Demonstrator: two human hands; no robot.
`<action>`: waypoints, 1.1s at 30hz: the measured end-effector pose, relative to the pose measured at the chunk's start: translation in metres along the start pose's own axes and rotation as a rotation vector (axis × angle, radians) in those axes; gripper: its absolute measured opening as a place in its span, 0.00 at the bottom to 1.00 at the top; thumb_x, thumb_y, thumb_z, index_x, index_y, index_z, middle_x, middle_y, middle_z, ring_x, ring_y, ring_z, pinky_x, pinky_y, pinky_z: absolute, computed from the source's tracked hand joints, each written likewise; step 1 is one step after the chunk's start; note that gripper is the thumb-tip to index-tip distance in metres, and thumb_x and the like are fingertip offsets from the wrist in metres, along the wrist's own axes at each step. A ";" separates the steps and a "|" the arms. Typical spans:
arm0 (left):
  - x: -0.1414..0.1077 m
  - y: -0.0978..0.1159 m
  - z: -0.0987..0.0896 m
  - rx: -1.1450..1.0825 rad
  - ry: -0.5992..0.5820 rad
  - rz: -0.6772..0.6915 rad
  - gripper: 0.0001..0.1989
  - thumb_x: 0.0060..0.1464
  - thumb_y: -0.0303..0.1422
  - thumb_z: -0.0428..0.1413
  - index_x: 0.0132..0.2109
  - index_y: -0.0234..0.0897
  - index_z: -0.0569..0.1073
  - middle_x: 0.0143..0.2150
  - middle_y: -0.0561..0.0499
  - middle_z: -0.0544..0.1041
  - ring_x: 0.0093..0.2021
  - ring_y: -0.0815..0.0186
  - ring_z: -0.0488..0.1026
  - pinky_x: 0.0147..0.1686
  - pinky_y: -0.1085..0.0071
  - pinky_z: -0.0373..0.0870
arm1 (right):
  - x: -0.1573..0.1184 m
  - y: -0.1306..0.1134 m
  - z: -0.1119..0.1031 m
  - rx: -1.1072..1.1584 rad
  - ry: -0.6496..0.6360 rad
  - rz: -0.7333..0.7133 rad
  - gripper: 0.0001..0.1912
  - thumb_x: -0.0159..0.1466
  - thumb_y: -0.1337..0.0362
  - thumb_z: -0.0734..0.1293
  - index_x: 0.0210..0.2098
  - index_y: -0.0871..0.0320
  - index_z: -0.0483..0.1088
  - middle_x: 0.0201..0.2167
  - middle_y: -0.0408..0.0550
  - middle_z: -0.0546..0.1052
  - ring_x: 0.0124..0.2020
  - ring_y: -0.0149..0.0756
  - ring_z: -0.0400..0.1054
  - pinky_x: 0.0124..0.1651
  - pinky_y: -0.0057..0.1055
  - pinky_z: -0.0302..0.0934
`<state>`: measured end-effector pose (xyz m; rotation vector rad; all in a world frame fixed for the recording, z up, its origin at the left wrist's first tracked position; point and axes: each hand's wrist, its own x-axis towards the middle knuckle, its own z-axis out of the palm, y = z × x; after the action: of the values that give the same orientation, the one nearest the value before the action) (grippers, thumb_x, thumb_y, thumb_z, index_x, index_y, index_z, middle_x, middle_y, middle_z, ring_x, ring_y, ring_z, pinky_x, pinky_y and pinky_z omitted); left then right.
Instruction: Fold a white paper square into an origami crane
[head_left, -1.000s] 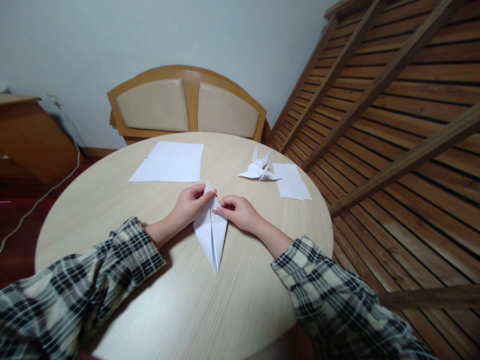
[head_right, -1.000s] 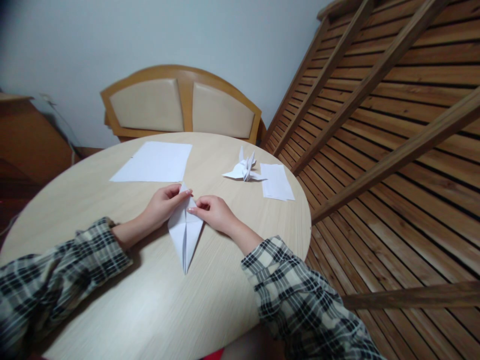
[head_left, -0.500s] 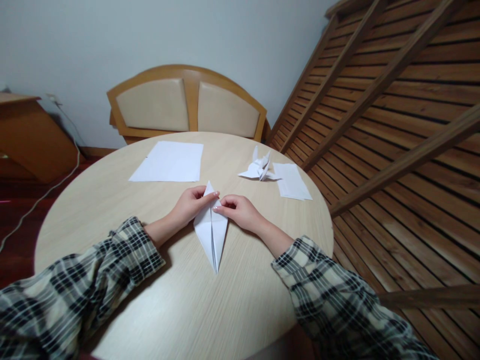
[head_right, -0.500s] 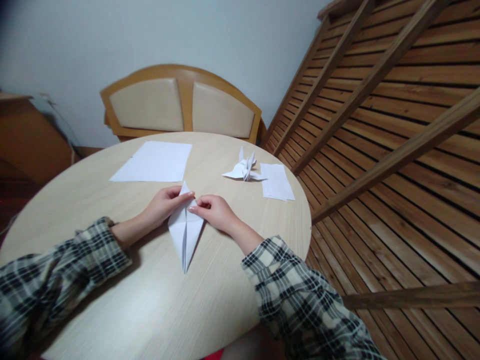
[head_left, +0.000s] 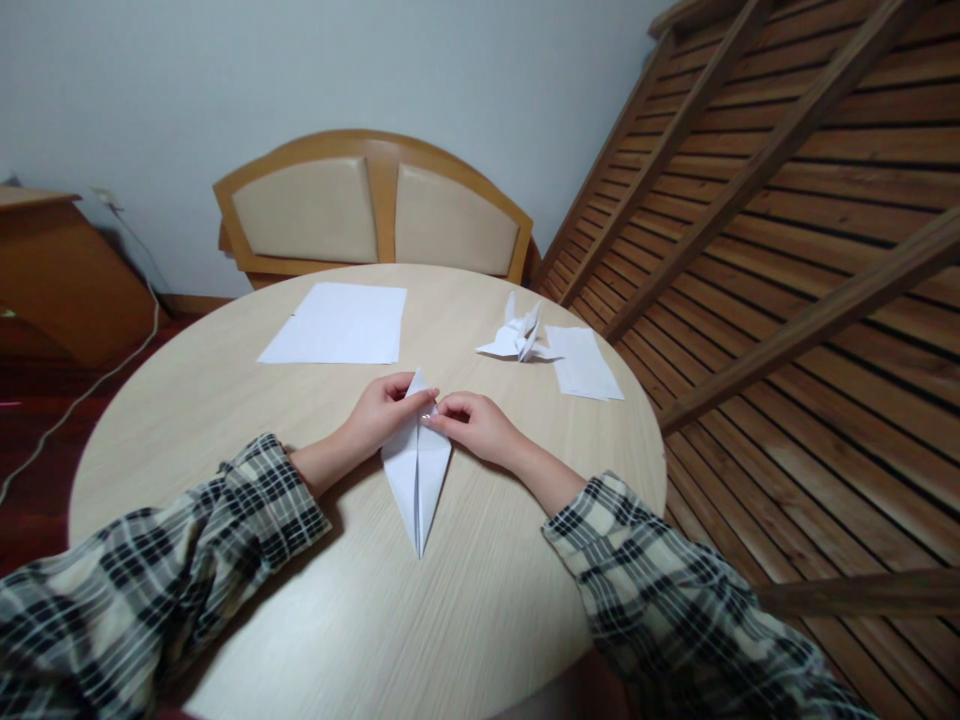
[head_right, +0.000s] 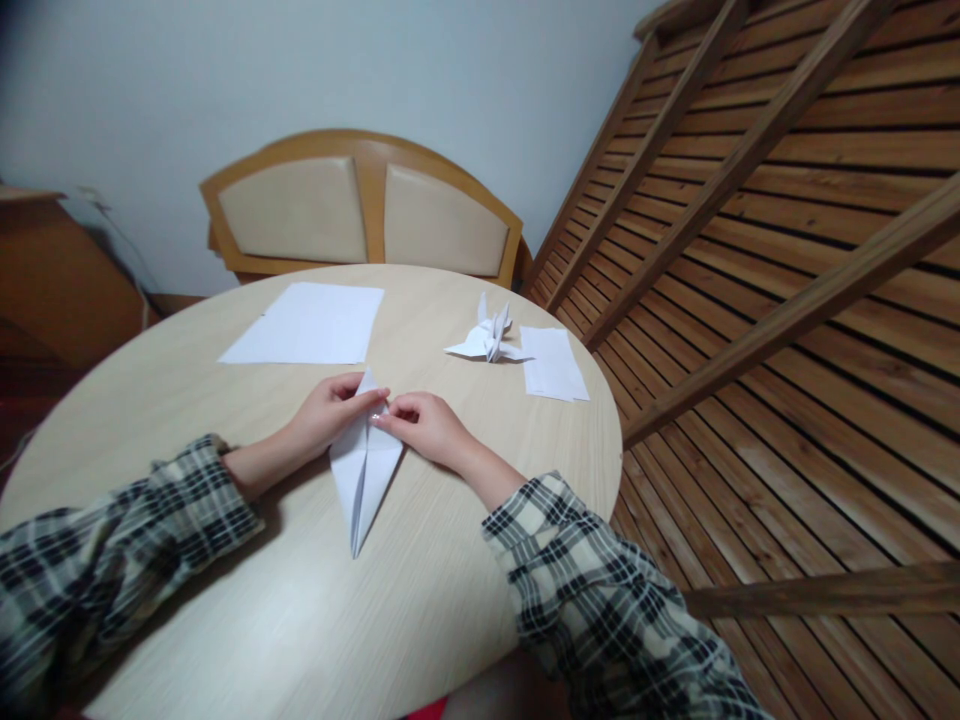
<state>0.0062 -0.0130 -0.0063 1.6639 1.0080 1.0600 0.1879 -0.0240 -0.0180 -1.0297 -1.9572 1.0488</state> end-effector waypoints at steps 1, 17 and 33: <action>0.000 0.000 0.000 -0.003 -0.006 -0.002 0.15 0.48 0.43 0.61 0.27 0.35 0.72 0.25 0.53 0.70 0.26 0.69 0.64 0.26 0.72 0.60 | 0.000 0.000 0.000 0.017 0.005 -0.004 0.17 0.65 0.55 0.68 0.24 0.57 0.66 0.24 0.40 0.66 0.29 0.31 0.59 0.35 0.30 0.55; 0.001 -0.001 0.000 -0.007 0.051 0.015 0.16 0.50 0.45 0.61 0.28 0.35 0.72 0.25 0.53 0.69 0.26 0.69 0.63 0.25 0.72 0.59 | 0.002 0.002 -0.002 0.004 0.054 -0.061 0.18 0.67 0.57 0.64 0.22 0.56 0.62 0.24 0.41 0.65 0.29 0.32 0.60 0.36 0.31 0.54; 0.001 0.000 0.002 0.063 0.025 0.016 0.17 0.50 0.45 0.60 0.26 0.35 0.71 0.23 0.54 0.68 0.25 0.70 0.62 0.24 0.72 0.57 | 0.001 0.001 0.001 0.035 0.080 -0.025 0.16 0.65 0.58 0.67 0.23 0.57 0.66 0.24 0.40 0.67 0.29 0.31 0.61 0.35 0.30 0.54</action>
<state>0.0082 -0.0129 -0.0067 1.7161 1.0555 1.0712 0.1868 -0.0231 -0.0188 -1.0103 -1.8762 1.0095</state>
